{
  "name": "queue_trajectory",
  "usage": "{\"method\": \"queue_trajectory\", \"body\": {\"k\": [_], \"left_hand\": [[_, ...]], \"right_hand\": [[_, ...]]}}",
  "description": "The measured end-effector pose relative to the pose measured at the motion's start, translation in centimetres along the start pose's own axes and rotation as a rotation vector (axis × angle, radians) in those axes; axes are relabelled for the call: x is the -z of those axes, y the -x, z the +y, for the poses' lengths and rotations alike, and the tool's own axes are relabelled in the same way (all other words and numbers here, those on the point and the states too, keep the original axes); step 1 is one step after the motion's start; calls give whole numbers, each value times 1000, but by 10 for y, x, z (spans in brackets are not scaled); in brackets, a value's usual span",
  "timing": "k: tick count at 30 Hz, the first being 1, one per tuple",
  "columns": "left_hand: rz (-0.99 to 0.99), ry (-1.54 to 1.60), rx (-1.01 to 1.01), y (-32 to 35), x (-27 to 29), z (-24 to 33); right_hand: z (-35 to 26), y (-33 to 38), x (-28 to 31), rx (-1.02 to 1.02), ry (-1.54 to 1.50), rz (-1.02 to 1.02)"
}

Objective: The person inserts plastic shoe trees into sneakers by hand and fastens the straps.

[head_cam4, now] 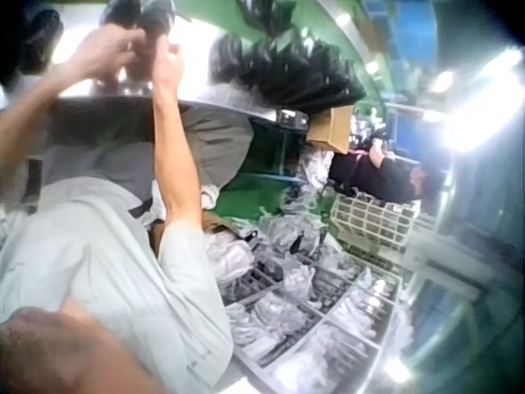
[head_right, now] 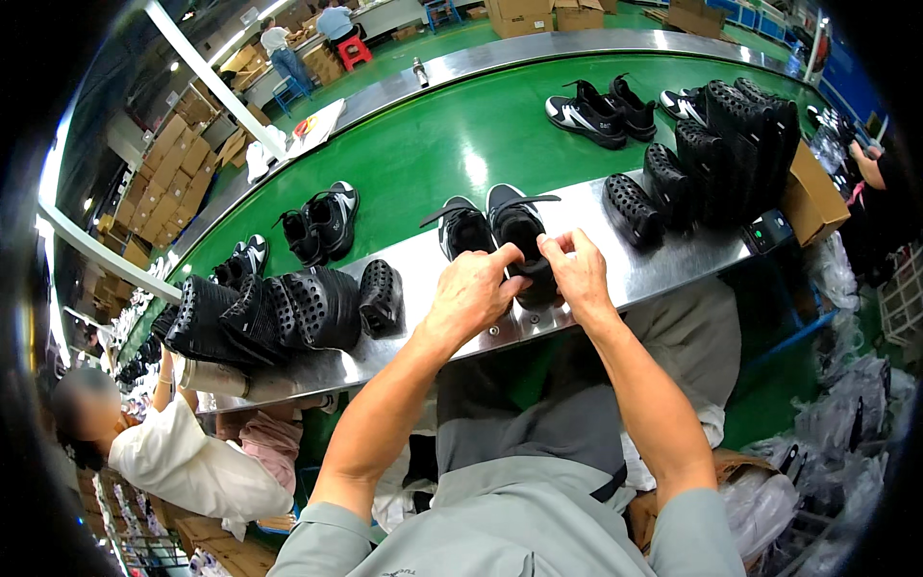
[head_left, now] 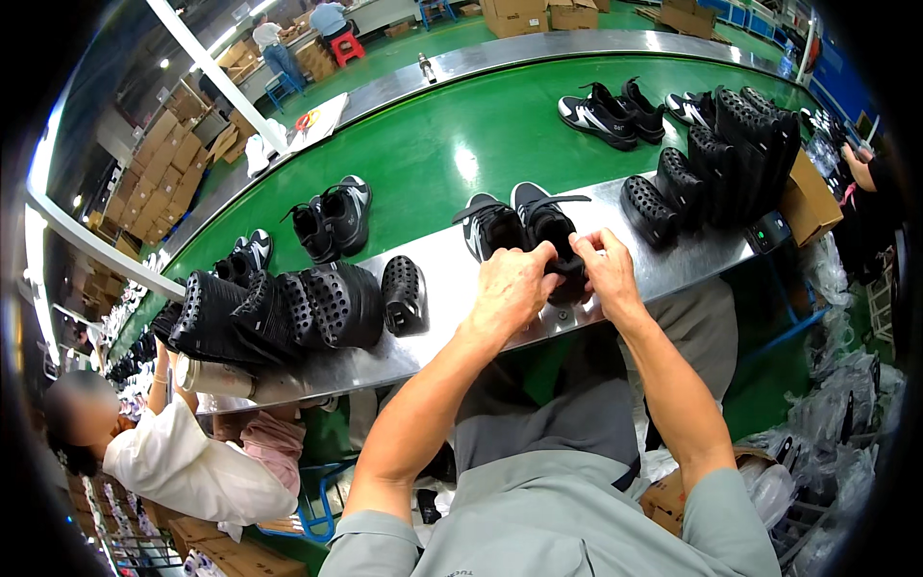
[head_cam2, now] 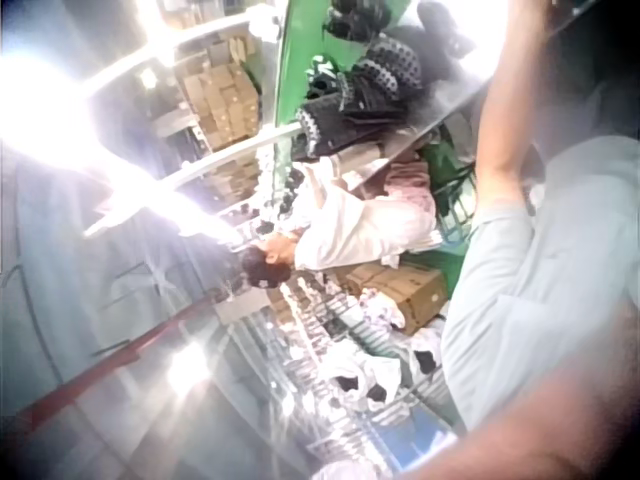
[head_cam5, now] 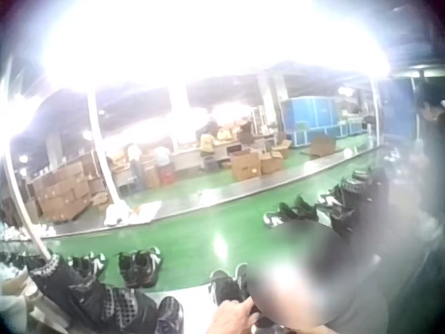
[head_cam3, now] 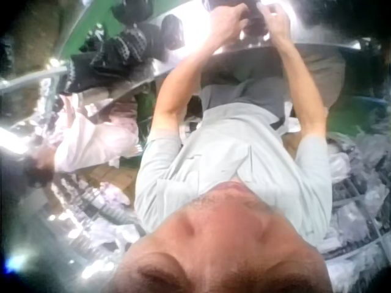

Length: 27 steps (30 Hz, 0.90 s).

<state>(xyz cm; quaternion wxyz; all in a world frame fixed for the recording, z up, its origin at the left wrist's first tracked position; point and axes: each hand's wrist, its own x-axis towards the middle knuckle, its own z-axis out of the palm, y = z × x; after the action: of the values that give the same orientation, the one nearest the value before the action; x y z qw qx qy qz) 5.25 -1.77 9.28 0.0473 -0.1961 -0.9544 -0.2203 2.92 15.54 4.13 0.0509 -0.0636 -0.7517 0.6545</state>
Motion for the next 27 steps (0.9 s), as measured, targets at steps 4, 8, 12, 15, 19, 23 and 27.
{"method": "queue_trajectory", "body": {"k": [4,8,12,15,19,23,27], "left_hand": [[-37,67,-151,13,7,-16],[-55,113,-164,19,18,-16],[497,-64,-157,27,22,0],[576,-165,214,21,22,-23],[620,-92,110,5,9,-39],[526,-41,-8,6,15,-48],[498,-39,-54,8,31,-31]], "right_hand": [[9,-7,-2,75,131,43],[5,-1,-2,93,106,18],[12,12,12,222,17,171],[-3,36,9,513,192,363],[-32,73,-21,617,220,-6],[-37,67,-42,747,584,-141],[-28,71,-54,757,595,-201]]}}
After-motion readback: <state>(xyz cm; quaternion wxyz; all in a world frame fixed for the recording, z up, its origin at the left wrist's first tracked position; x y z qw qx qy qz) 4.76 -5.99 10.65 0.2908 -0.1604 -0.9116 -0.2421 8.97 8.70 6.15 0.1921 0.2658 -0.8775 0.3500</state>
